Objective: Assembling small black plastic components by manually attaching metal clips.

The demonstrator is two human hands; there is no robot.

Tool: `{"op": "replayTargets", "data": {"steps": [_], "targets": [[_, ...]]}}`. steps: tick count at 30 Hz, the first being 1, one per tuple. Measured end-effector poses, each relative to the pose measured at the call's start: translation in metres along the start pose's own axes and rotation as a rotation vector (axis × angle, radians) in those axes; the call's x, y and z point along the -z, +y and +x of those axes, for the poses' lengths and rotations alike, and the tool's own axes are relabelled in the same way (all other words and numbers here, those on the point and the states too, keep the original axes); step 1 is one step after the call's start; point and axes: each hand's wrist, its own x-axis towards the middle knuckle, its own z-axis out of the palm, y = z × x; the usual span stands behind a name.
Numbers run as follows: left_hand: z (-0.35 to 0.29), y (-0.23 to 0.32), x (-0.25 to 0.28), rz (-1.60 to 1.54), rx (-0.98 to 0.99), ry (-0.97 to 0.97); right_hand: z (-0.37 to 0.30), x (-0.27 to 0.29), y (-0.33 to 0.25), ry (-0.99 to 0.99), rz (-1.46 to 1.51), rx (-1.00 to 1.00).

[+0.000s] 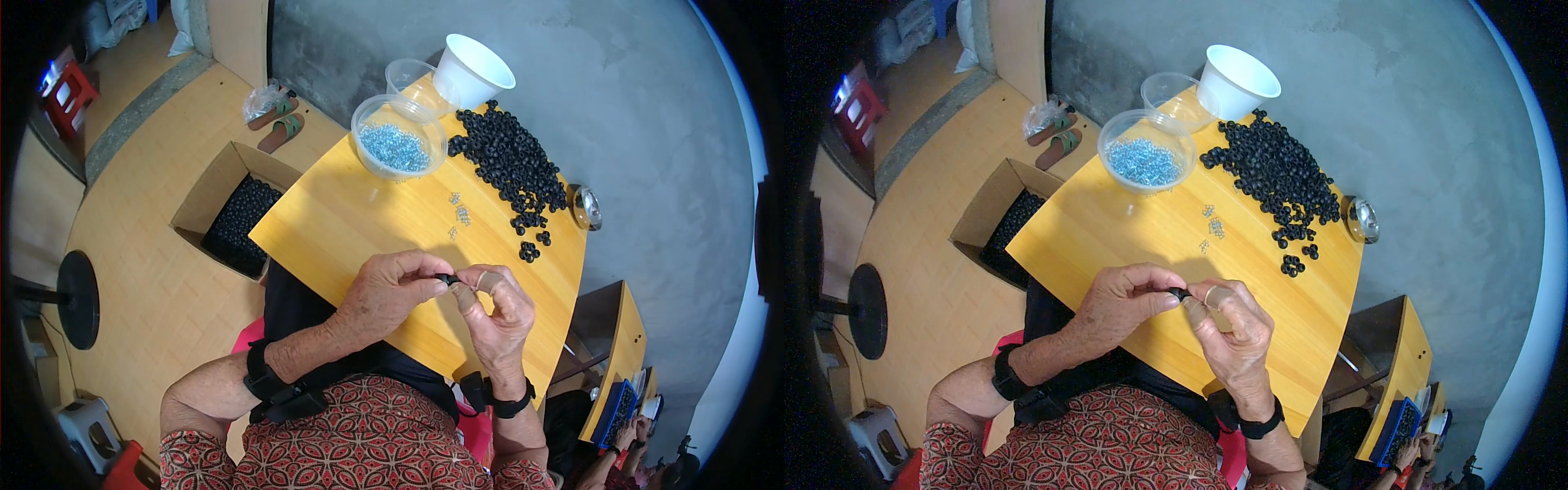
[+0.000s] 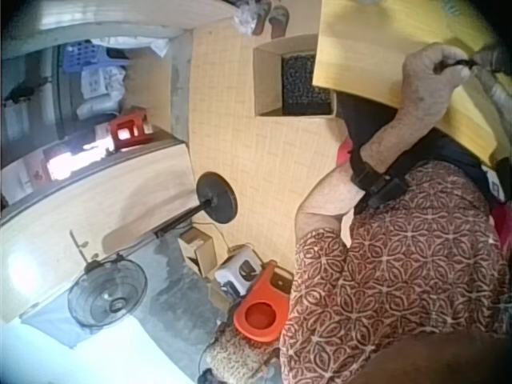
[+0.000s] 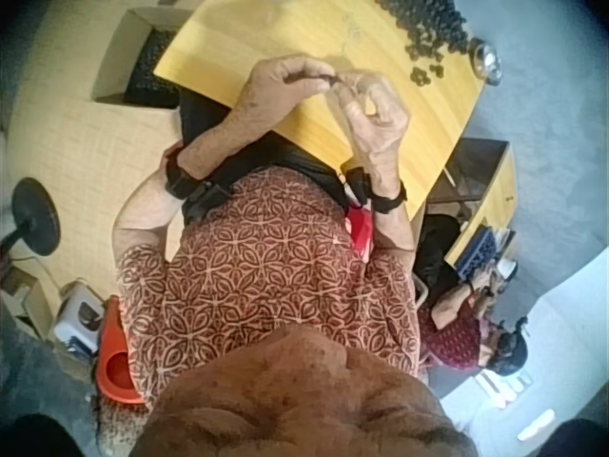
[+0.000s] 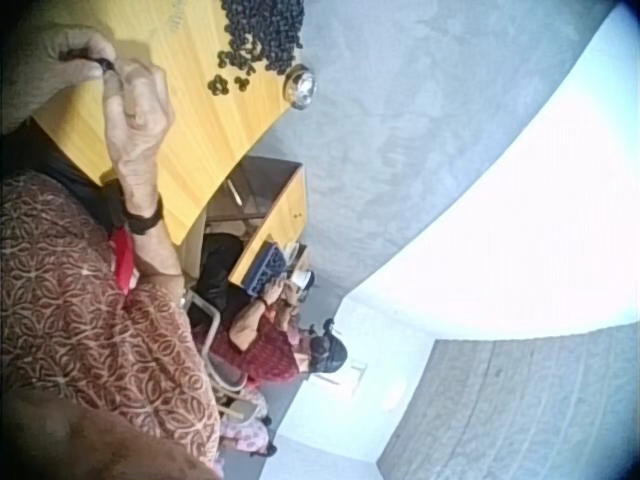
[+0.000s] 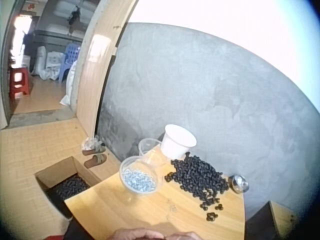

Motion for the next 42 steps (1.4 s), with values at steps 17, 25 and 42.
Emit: {"op": "replayTargets", "data": {"steps": [17,25,42], "targets": [[0.000,-0.006,0.000,0.041,0.008,0.036,-0.007,-0.010,0.005,0.072,-0.043,0.062],[0.001,-0.004,-0.001,0.030,0.054,0.048,-0.005,-0.014,0.007,0.076,-0.084,0.100],[0.006,-0.005,0.003,-0.013,0.052,-0.018,-0.005,-0.014,0.009,0.055,-0.112,0.152]]}}
